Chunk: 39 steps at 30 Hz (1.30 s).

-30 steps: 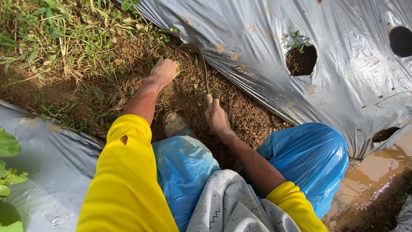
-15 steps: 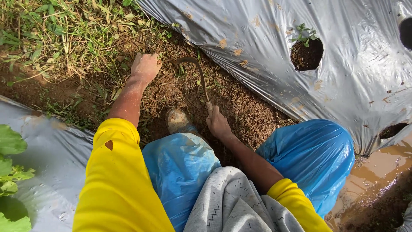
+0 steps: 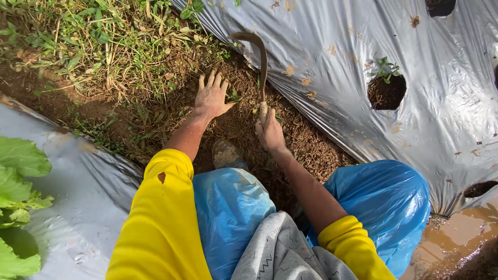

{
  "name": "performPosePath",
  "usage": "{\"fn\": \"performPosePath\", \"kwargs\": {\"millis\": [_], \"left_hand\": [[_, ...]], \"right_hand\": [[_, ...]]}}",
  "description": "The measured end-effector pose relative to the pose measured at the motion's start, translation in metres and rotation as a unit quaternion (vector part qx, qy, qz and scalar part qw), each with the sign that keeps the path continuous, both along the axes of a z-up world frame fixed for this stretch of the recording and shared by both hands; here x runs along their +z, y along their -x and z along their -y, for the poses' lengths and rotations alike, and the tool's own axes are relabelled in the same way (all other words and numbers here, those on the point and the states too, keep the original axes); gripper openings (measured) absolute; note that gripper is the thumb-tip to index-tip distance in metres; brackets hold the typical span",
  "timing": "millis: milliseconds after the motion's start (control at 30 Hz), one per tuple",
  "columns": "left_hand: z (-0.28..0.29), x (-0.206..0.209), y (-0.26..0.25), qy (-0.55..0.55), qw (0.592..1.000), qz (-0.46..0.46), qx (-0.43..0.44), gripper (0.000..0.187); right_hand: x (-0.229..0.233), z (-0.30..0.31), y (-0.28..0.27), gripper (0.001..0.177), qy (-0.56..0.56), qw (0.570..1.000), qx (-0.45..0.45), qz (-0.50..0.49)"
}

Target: The person squats between rows of crops covered with plastic mulch and uses a sickle to cut weeds at the base. They then gather the cut weeds by hand and toss them aside.

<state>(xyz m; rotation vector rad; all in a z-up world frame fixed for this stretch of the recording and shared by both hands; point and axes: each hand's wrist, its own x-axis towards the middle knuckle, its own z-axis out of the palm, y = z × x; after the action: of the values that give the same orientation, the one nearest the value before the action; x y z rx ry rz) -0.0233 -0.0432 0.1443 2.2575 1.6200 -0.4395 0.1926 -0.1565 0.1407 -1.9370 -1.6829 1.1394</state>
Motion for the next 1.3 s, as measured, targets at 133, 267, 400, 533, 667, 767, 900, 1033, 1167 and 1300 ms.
{"fn": "performPosePath", "kwargs": {"millis": [133,267,400,533,667,767,900,1033,1167,1300], "left_hand": [[-0.011,-0.04,-0.017,-0.007,0.999,-0.036,-0.035,0.065],[-0.022,-0.06,-0.011,-0.036,0.997,-0.044,-0.051,0.033],[-0.014,-0.054,-0.015,-0.054,0.998,-0.023,-0.033,0.021],[-0.012,-0.038,-0.026,-0.066,0.997,-0.029,-0.022,0.022],[-0.019,-0.037,-0.029,-0.055,0.998,-0.011,0.015,0.014],[-0.026,-0.059,-0.022,-0.067,0.997,0.007,0.038,0.012],[-0.033,-0.079,-0.024,-0.078,0.997,0.004,0.028,0.01],[-0.027,-0.054,-0.033,-0.068,0.998,0.015,0.013,0.005],[-0.021,-0.048,-0.03,-0.065,0.998,0.015,0.004,0.004],[-0.031,-0.042,-0.03,-0.054,0.998,0.004,0.005,0.008]], "right_hand": [[-0.034,0.016,-0.004,0.056,0.035,0.999,-0.025,0.012],[-0.061,0.045,-0.01,0.073,0.026,0.999,-0.021,-0.004],[-0.053,0.068,-0.014,0.072,0.103,0.994,0.033,0.027],[-0.044,0.065,-0.015,0.067,0.106,0.993,0.03,0.041],[-0.055,0.072,-0.02,0.071,0.124,0.988,0.063,0.073],[-0.044,0.071,-0.019,0.071,0.13,0.988,0.052,0.062],[-0.106,0.088,-0.03,0.076,0.133,0.988,0.058,0.046],[-0.089,0.102,-0.036,0.075,0.158,0.986,0.058,-0.002],[-0.082,0.091,-0.033,0.076,0.158,0.983,0.082,0.035],[-0.08,0.061,-0.028,0.081,0.174,0.982,0.067,0.036]]}}
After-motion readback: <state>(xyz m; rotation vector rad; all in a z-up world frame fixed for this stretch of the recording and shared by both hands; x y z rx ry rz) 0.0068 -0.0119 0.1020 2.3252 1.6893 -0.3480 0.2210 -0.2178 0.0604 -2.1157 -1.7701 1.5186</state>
